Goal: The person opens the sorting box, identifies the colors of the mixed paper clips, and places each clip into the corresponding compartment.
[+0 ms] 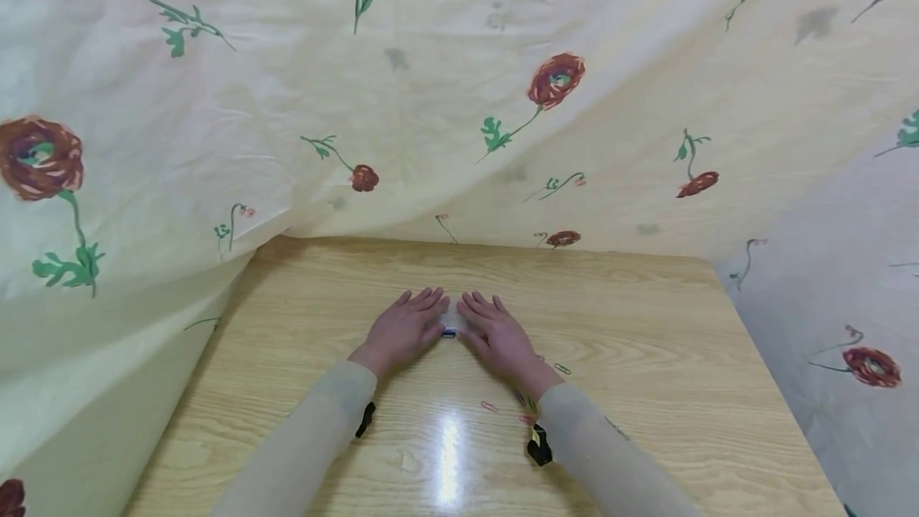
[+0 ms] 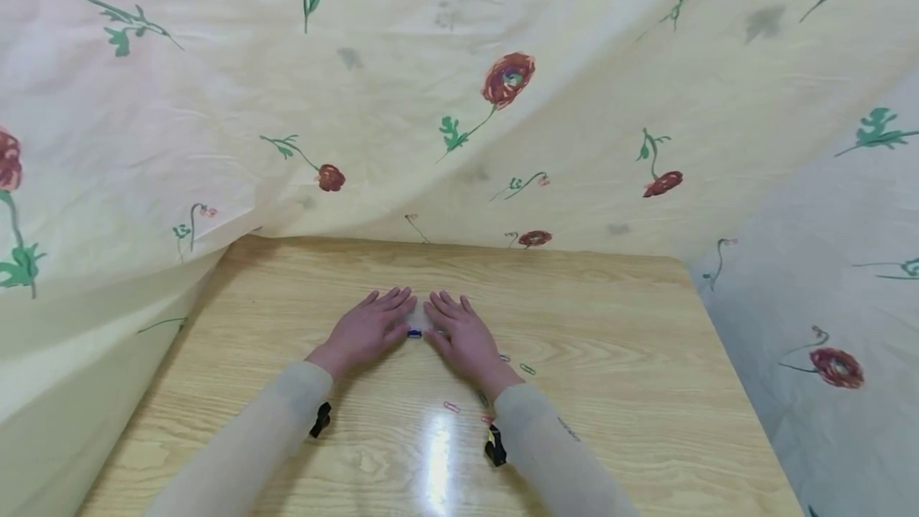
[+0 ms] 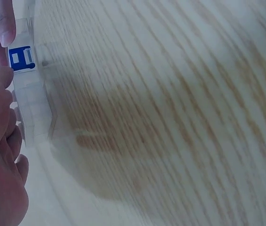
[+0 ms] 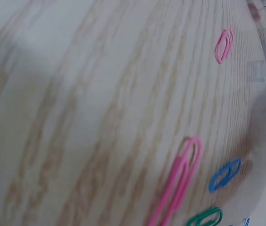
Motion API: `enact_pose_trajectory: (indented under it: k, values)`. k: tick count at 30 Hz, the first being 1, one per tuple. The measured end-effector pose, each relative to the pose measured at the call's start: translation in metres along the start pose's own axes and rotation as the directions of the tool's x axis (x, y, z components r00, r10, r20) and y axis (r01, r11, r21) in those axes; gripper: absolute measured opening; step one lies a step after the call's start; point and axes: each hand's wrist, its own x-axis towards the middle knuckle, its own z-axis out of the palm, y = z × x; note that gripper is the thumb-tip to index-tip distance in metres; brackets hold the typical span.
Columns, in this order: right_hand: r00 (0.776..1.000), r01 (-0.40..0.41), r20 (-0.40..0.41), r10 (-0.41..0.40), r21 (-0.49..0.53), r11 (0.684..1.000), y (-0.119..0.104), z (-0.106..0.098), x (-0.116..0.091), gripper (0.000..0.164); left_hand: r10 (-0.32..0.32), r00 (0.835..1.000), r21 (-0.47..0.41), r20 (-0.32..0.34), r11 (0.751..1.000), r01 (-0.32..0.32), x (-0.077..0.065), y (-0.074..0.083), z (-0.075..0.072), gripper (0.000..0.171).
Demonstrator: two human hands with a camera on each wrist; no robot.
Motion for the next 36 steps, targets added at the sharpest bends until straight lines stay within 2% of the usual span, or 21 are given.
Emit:
enact_pose_trajectory:
  k: [7, 14, 36]
  values:
    - [1.0, 0.007, 0.002, -0.007, 0.015, 1.0, 0.0, -0.001, 0.001, 0.058, -0.022, 0.999, -0.006, 0.026, 1.0, 0.022, 0.0, 0.003, -0.005, 0.059]
    - [1.0, 0.006, -0.004, -0.006, 0.019, 1.0, 0.001, 0.0, -0.001, 0.058, -0.03, 0.999, -0.038, 0.012, 0.999, 0.03, 0.003, 0.004, -0.004, 0.058]
    - [1.0, -0.021, 0.019, 0.021, -0.004, 1.0, 0.0, -0.004, 0.002, 0.059, -0.062, 0.998, -0.141, 0.027, 0.988, 0.065, 0.0, 0.007, -0.011, 0.056]
